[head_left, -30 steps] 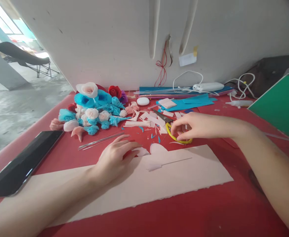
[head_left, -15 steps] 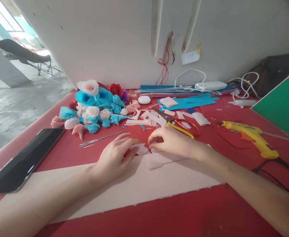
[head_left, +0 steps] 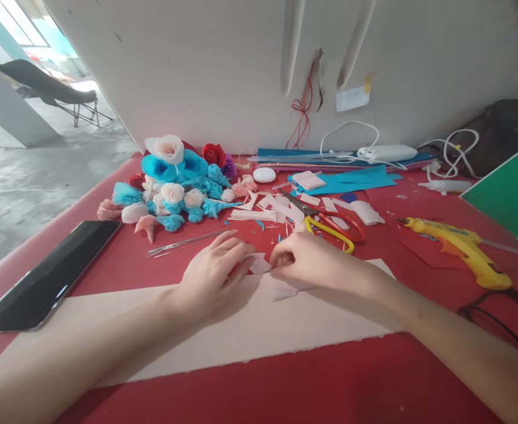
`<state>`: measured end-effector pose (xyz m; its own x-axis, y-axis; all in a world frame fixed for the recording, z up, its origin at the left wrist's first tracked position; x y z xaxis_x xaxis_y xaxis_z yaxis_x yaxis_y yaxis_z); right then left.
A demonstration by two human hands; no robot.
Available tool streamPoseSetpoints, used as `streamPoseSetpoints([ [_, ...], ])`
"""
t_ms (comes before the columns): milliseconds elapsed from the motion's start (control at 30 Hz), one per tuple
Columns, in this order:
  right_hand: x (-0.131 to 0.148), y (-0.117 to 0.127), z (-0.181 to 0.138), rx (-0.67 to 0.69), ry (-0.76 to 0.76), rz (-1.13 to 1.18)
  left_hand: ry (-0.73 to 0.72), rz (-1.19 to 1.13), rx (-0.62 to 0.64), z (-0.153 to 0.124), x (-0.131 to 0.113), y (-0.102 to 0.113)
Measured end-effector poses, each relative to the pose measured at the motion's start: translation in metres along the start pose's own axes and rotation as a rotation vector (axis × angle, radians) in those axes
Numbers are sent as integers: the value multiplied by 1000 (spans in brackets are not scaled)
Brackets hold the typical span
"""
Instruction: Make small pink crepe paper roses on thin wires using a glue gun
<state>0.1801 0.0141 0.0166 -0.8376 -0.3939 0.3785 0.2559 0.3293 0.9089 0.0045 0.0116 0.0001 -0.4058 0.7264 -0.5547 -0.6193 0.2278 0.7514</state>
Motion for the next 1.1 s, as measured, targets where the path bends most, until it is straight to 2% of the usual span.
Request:
streamPoseSetpoints([
  [300,10,6,-14,46,-90,-91,73,-28,-10,2,0,1],
  [533,14,2,-10,22,-102,-124,131,-96,96,9,-1,7],
  [767,16,4,-9,45,-105,-131,261,-171,96,12,4,7],
  [1100,16,5,-9,59,-94,-121,274,-242,68,13,6,7],
])
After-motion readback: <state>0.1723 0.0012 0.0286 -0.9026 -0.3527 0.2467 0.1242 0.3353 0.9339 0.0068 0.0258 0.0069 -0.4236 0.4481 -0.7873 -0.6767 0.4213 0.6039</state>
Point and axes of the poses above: each hand's wrist, its own z-axis towards the middle knuckle, its own y-axis out of the back of the hand, x = y × z, the point moved 2 cm from there along z, towards the middle knuckle, and after that the axes turned 15 degrees about -z, right-handed, at the moved point
